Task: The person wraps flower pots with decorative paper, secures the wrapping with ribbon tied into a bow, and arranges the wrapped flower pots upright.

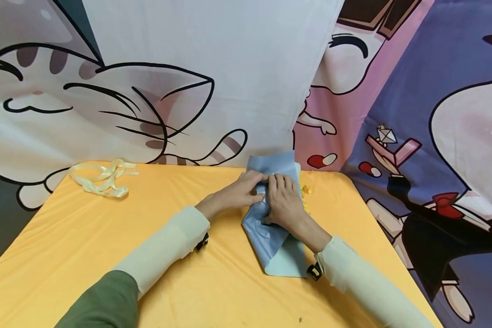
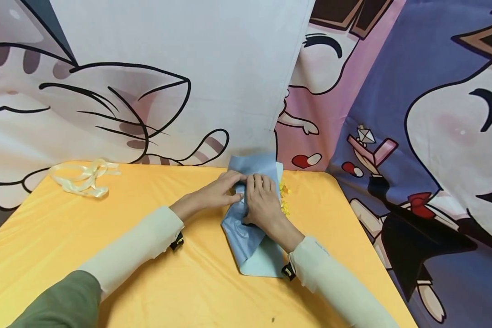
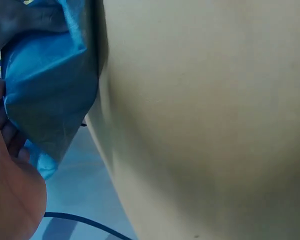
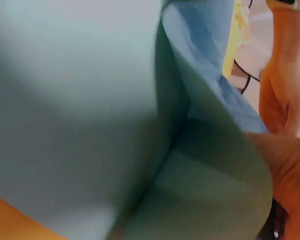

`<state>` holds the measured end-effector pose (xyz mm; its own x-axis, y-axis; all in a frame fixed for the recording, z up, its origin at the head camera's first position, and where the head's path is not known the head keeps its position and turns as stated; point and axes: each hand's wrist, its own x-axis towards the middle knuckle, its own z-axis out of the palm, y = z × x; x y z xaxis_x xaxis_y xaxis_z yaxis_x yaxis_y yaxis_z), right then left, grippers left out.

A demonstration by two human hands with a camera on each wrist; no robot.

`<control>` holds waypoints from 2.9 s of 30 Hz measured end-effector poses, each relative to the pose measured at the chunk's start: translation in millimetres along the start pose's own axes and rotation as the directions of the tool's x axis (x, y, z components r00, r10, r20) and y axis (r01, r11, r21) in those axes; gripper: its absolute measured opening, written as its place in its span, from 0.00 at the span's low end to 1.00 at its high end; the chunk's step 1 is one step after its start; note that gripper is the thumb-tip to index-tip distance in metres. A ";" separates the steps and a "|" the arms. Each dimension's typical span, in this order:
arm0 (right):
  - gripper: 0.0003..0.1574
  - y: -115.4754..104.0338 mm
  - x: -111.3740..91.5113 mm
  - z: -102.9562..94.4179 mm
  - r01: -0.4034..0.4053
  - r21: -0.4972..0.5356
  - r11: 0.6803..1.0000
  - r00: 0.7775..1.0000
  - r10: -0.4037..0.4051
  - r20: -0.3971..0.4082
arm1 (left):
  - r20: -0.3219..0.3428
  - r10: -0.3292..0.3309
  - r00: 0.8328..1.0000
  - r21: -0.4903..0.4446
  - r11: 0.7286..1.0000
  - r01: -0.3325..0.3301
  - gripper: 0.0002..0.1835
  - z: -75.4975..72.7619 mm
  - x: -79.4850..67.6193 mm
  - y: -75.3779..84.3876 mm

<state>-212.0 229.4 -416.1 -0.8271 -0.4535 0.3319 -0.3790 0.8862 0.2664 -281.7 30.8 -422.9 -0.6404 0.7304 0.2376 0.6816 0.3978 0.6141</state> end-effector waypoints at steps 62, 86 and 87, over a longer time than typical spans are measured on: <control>0.73 19.6 -14.0 34.9 -0.261 0.583 0.769 0.948 0.092 0.304 | -0.100 -0.398 0.912 0.232 0.882 0.411 0.57 28.6 -31.3 14.5; 0.66 -33.2 23.0 36.4 -0.157 0.611 0.776 0.957 -0.032 0.287 | -0.149 -0.528 0.836 0.177 0.817 0.548 0.52 1.8 -79.6 5.1; 0.66 -37.5 25.9 35.5 -0.158 0.616 0.772 0.957 -0.035 0.289 | -0.153 -0.536 0.830 0.174 0.812 0.556 0.53 0.2 -83.2 3.5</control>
<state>-233.9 187.7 -449.7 -0.8980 -0.4375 0.0468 -0.4176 0.8140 -0.4038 -226.0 -28.5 -440.6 -0.9512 0.3080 -0.0163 0.2590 0.8262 0.5003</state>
